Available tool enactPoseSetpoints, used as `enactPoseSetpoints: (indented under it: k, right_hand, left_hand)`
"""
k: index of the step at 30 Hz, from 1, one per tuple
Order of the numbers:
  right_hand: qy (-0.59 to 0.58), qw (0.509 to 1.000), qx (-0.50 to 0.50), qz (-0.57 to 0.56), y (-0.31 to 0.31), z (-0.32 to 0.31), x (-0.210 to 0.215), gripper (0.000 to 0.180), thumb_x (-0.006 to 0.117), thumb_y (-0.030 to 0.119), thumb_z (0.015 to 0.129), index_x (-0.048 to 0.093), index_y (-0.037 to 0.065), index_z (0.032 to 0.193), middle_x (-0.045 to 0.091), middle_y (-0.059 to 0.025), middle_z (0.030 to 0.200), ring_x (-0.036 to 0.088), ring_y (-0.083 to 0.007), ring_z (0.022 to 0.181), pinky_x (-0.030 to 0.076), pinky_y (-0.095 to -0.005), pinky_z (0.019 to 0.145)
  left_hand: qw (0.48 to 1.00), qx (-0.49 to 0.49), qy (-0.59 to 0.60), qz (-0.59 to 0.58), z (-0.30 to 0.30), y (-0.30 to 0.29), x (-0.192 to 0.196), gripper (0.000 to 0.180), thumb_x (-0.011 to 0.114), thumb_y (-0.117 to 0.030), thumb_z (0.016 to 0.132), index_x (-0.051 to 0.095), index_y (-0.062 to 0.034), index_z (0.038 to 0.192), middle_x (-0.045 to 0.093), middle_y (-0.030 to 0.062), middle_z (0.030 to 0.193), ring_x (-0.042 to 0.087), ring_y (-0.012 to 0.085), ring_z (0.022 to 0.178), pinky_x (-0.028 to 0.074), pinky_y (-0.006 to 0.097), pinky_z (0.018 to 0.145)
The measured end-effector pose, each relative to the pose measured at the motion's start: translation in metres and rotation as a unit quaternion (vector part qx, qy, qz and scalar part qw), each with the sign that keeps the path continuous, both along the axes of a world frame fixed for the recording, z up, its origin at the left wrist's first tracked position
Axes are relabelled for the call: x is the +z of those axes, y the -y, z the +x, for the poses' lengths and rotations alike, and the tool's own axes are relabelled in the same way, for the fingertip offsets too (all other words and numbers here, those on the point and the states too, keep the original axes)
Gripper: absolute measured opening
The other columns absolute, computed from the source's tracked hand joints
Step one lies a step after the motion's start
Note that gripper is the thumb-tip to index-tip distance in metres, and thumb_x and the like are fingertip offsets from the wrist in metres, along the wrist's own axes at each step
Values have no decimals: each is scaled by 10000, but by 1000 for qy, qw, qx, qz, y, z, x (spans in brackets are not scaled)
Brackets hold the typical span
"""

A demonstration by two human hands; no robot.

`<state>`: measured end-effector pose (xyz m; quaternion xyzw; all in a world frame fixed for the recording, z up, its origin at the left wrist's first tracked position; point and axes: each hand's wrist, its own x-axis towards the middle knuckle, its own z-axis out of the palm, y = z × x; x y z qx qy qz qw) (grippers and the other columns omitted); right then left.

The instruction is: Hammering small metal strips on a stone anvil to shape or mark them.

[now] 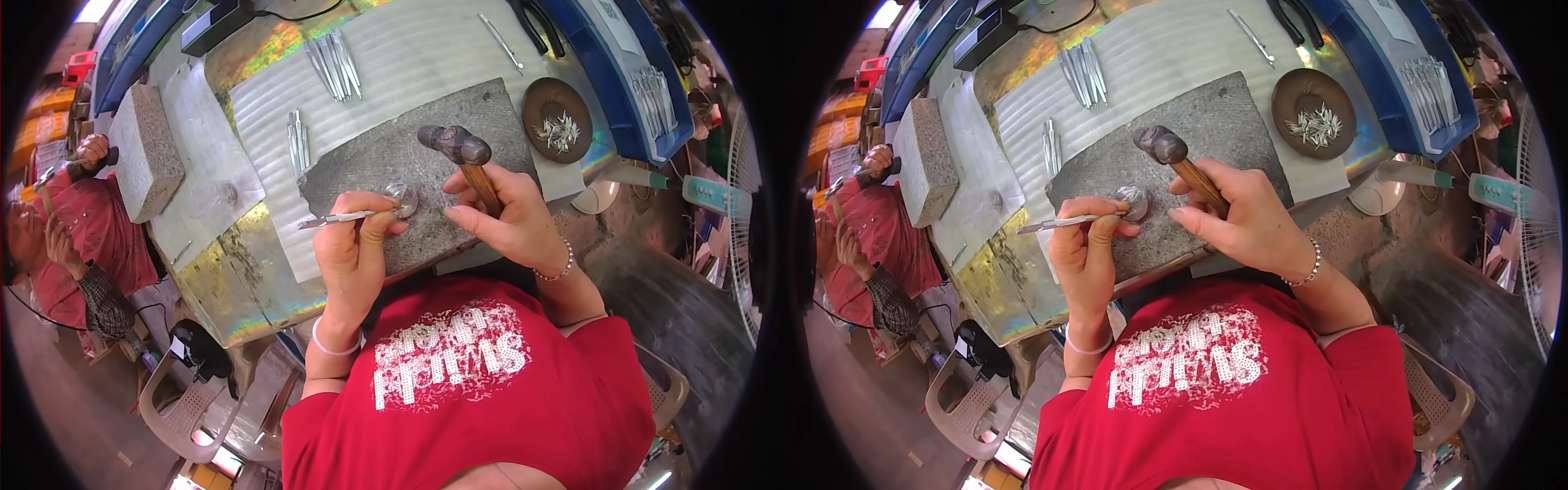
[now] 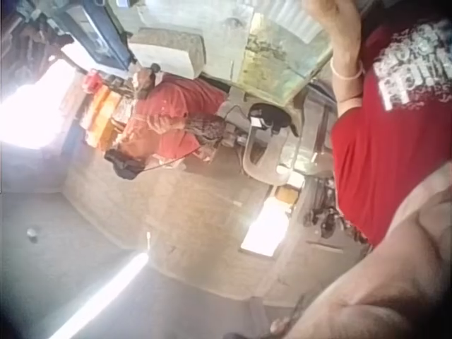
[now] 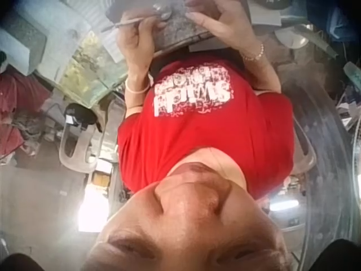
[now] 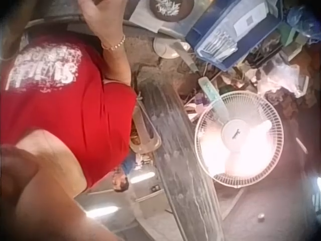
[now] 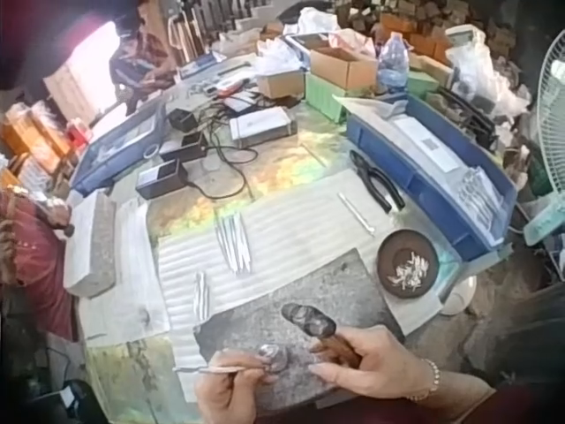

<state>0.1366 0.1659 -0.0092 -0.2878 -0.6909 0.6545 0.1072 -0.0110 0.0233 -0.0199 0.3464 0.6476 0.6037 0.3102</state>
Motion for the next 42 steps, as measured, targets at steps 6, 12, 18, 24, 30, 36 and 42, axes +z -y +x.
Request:
enactPoseSetpoints:
  k: [6,12,18,24,30,36,42]
  right_hand:
    - [0,1000,-3,-1,2,0,-3,256,674,73,790,562,-19,1001,558,-22,675,510,-55,610,407,-213,554]
    - [-8,1000,-15,-8,3,0,-1,248,670,61,795,560,-18,1003,561,-21,698,510,-48,618,411,-206,552]
    - [-11,1000,-25,-5,4,-1,-1,252,672,48,794,563,-19,1011,588,-28,735,535,-44,656,431,-202,575]
    - [-72,997,-18,-5,6,-5,9,256,696,69,776,586,-3,995,582,-27,674,541,-60,630,439,-226,565]
    - [-186,965,137,123,5,-29,58,236,735,58,689,625,28,896,610,-82,742,601,-189,620,466,-270,557]
    - [-200,916,187,293,10,-44,71,239,689,44,664,603,19,886,603,-113,751,605,-242,605,469,-284,536]
    - [-49,982,105,147,16,-21,98,367,684,15,762,479,38,1066,557,-73,896,574,-127,664,447,-237,564]
  left_hand:
    - [1000,18,-23,1,0,-2,1,70,495,-15,924,540,39,923,583,88,877,620,128,682,503,225,619]
    - [1000,26,-3,-4,1,-3,1,71,493,-20,927,541,32,922,592,77,870,619,118,675,500,223,617]
    - [977,7,-215,-15,5,-3,3,60,553,51,848,560,18,898,611,111,841,636,190,686,509,271,612]
    - [938,-20,-341,-59,7,-4,15,260,593,158,703,587,-6,904,623,141,845,632,268,711,501,305,608]
    - [905,-75,-418,-19,-1,4,-5,312,638,-22,647,572,-42,952,587,112,803,602,277,622,476,352,508]
    - [951,-88,-298,0,-7,0,16,264,660,-105,681,575,-76,929,595,93,807,616,273,666,481,345,512]
    - [921,-62,-383,23,-8,1,7,199,592,-18,677,528,-55,863,517,72,766,584,245,584,470,337,457]
